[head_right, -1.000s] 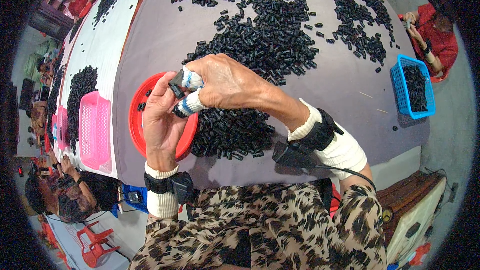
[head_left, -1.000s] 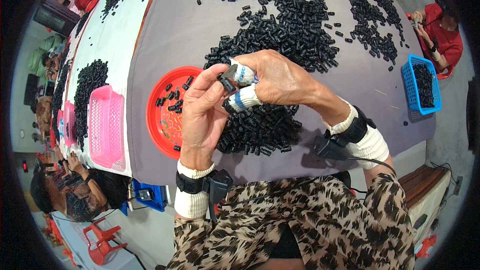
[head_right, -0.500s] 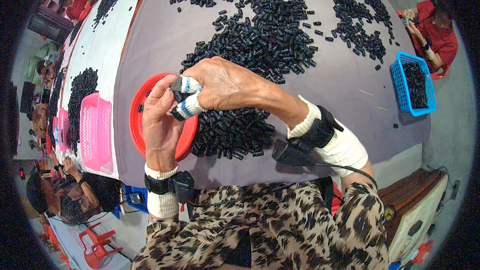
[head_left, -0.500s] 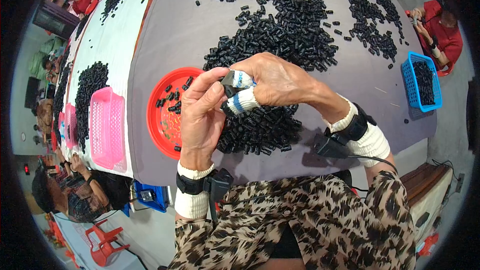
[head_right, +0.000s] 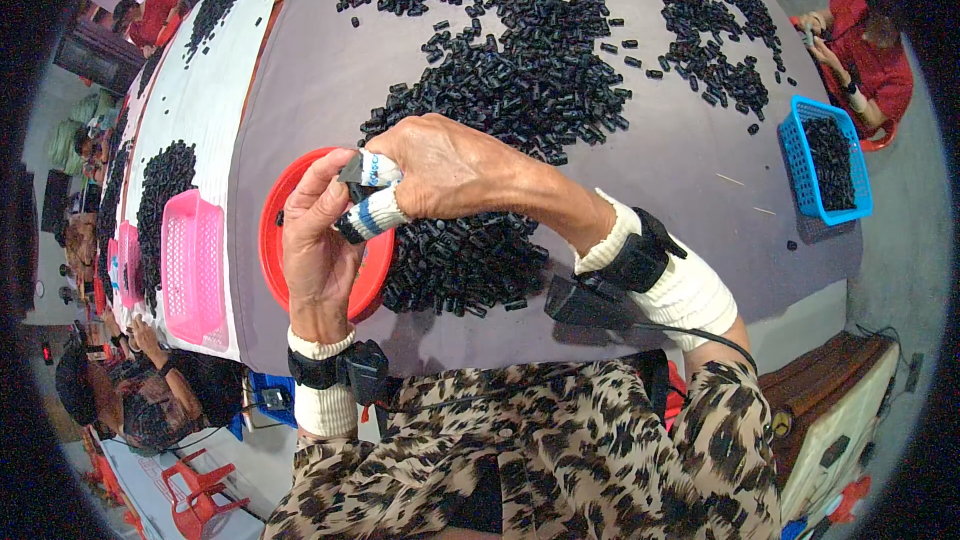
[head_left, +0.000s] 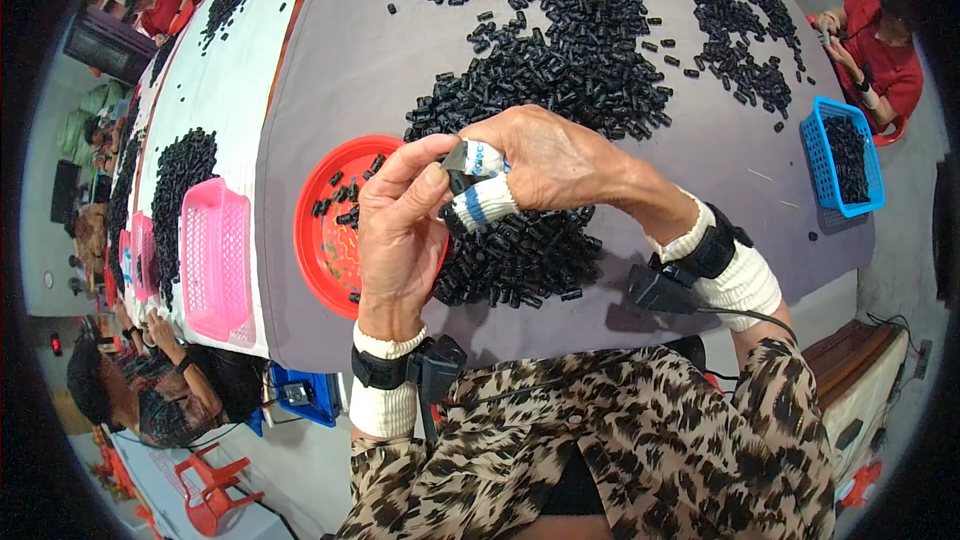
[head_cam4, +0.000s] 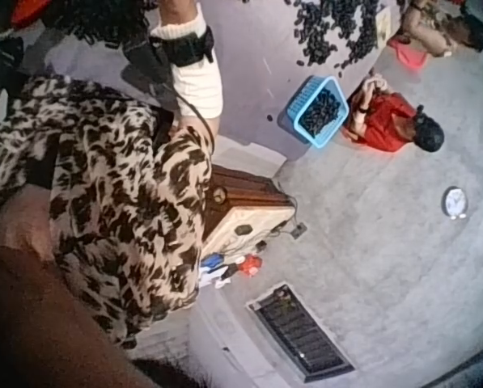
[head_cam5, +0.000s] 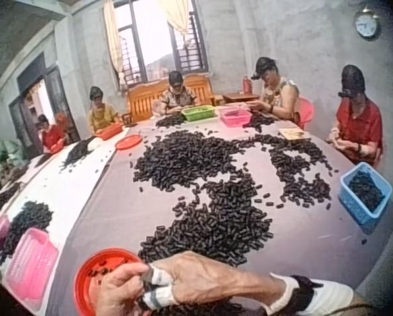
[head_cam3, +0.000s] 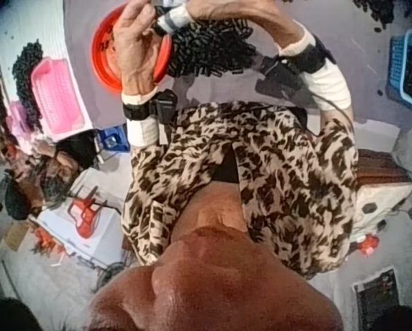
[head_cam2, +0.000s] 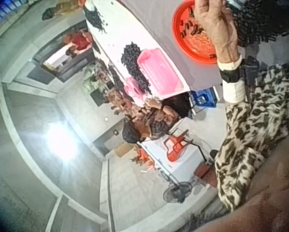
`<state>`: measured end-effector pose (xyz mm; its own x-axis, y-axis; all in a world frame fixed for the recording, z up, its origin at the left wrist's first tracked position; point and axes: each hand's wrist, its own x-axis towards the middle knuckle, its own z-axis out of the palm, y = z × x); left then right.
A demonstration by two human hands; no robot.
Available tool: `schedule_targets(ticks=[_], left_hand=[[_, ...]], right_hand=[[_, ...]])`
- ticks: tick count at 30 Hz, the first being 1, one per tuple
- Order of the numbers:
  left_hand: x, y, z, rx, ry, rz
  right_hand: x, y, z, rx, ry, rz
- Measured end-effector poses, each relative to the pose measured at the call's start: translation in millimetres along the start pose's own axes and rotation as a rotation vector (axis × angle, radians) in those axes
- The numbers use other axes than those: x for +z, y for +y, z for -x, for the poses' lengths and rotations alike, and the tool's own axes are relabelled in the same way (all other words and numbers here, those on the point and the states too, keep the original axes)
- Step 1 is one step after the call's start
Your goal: Sorting and grouping small black plastic components at a work table in a manufacturing facility.
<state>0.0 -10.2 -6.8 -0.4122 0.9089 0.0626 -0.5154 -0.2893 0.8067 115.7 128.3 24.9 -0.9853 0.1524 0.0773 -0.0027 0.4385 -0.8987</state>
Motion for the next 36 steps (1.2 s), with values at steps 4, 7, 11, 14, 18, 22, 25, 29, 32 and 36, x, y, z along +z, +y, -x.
schedule_targets(ticks=[4, 7, 11, 14, 18, 22, 25, 29, 32, 36], left_hand=[[4.6, 1.1, 1.4, -0.026, 0.033, -0.002], [5.2, 1.0, 2.4, -0.014, 0.039, -0.033], [10.0, 5.0, 4.0, -0.012, 0.066, -0.075], [8.8, 3.9, 1.8, 0.002, 0.024, 0.009], [8.6, 4.7, 2.2, -0.002, 0.017, 0.051], [7.2, 0.8, 0.3, 0.003, -0.015, 0.052], [1.0, -0.3, -0.9, 0.032, -0.049, 0.015], [5.5, -0.4, -1.0, 0.013, -0.028, 0.006], [7.9, 1.0, 0.4, -0.008, 0.003, 0.022], [6.4, 0.7, 1.0, -0.012, 0.021, 0.009]], right_hand=[[2.2, 1.9, 1.4, -0.074, 0.036, -0.014], [2.8, 3.1, 1.2, -0.059, 0.013, -0.014], [4.3, 4.6, 1.5, -0.029, -0.01, 0.016], [5.1, 0.5, 2.3, -0.046, 0.043, -0.028], [4.5, -2.2, 0.7, 0.003, 0.062, -0.108], [3.6, 2.0, 2.6, 0.032, 0.044, -0.026], [1.6, -2.9, 3.1, 0.039, 0.019, -0.022], [1.6, 1.8, 3.9, 0.018, 0.032, -0.01], [2.4, 0.7, 3.6, 0.001, 0.032, -0.021], [3.9, 4.4, 3.6, -0.01, 0.027, 0.012]])
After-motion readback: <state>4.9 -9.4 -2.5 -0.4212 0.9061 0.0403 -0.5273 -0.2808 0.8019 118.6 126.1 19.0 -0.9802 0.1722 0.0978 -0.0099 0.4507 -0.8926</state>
